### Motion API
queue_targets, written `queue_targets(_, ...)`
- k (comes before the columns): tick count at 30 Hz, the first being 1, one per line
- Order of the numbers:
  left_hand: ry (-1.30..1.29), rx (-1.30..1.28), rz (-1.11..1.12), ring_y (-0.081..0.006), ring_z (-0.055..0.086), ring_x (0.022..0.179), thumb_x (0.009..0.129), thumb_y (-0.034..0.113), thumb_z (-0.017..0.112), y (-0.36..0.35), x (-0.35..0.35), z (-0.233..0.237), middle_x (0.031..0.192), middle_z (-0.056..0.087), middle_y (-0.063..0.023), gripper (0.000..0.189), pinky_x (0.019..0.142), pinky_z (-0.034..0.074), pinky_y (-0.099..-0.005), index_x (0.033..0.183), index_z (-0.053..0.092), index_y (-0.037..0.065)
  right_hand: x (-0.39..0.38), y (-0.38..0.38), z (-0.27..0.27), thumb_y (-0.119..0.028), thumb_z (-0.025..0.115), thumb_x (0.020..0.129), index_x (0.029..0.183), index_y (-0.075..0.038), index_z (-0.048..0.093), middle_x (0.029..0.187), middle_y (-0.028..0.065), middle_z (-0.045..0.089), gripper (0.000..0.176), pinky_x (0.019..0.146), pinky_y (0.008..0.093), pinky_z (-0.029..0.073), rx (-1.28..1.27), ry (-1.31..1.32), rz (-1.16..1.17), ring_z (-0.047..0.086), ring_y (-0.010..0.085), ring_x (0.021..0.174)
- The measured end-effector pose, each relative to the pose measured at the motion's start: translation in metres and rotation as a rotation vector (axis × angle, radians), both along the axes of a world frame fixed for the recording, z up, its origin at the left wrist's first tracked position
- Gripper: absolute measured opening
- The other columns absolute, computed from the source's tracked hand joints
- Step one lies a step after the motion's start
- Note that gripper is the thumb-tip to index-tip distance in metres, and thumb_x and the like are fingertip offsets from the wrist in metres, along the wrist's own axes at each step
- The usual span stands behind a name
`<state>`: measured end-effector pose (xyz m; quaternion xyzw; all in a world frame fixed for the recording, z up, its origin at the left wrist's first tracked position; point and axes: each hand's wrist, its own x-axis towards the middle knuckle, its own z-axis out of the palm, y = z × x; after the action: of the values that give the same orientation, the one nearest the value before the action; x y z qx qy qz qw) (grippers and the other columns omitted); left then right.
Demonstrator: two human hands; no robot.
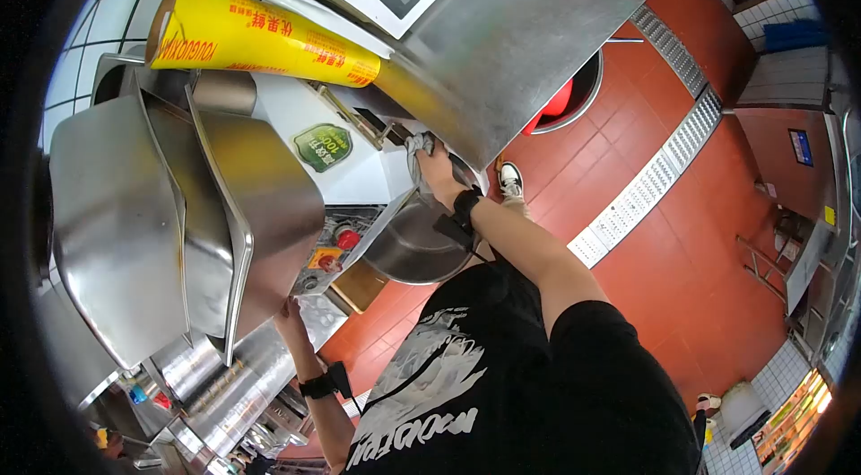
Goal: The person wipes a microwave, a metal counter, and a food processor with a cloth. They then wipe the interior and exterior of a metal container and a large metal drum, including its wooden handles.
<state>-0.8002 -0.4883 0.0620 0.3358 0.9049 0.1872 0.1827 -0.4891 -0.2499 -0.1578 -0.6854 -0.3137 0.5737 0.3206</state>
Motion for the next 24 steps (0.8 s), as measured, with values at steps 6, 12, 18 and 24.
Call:
queue_targets(6,0.008,0.166,0.05,-0.0206,0.057,0.065,0.089,0.016,0.061,0.004,0.02,0.008,0.069,0.062,-0.0123,0.026,0.063,0.046,-0.0367,0.085,0.063,-0.009,-0.013,0.007,0.027,-0.036,0.062,0.084,0.142,-0.01,0.042,0.136,0.0361,0.045,0.067,0.102,0.0524,0.041,-0.087,-0.114,-0.079,0.049,0.0552,0.119)
queue_targets(12,0.039,0.235,0.051,-0.0219,0.062,0.07,0.088,0.011,0.061,-0.001,0.013,-0.004,0.077,0.066,-0.0173,0.022,0.066,0.05,-0.0358,0.099,0.063,-0.008,0.035,-0.016,0.094,-0.028,0.072,0.083,0.135,-0.001,0.042,0.123,0.0256,0.058,0.066,0.095,0.0398,0.045,0.079,0.14,0.064,0.058,0.0344,0.113)
queue_targets(18,0.155,0.048,-0.037,-0.0269,0.067,0.077,0.086,0.012,0.059,-0.01,-0.007,-0.015,0.088,0.069,-0.0184,0.033,0.073,0.052,-0.0394,0.117,0.062,0.0,0.049,0.021,0.223,-0.027,0.074,0.088,0.131,0.001,0.049,0.115,0.015,0.063,0.058,0.091,0.0314,0.047,0.321,0.375,-0.015,0.061,0.0216,0.102)
queue_targets(24,0.152,-0.004,-0.006,-0.0306,0.068,0.082,0.085,0.021,0.058,-0.002,0.013,-0.005,0.089,0.07,-0.0176,0.04,0.077,0.052,-0.0419,0.121,0.06,0.003,-0.006,0.051,0.218,-0.038,0.068,0.089,0.148,-0.005,0.04,0.148,0.0355,0.034,0.073,0.113,0.0426,0.032,0.58,0.074,0.416,0.036,0.0492,0.136)
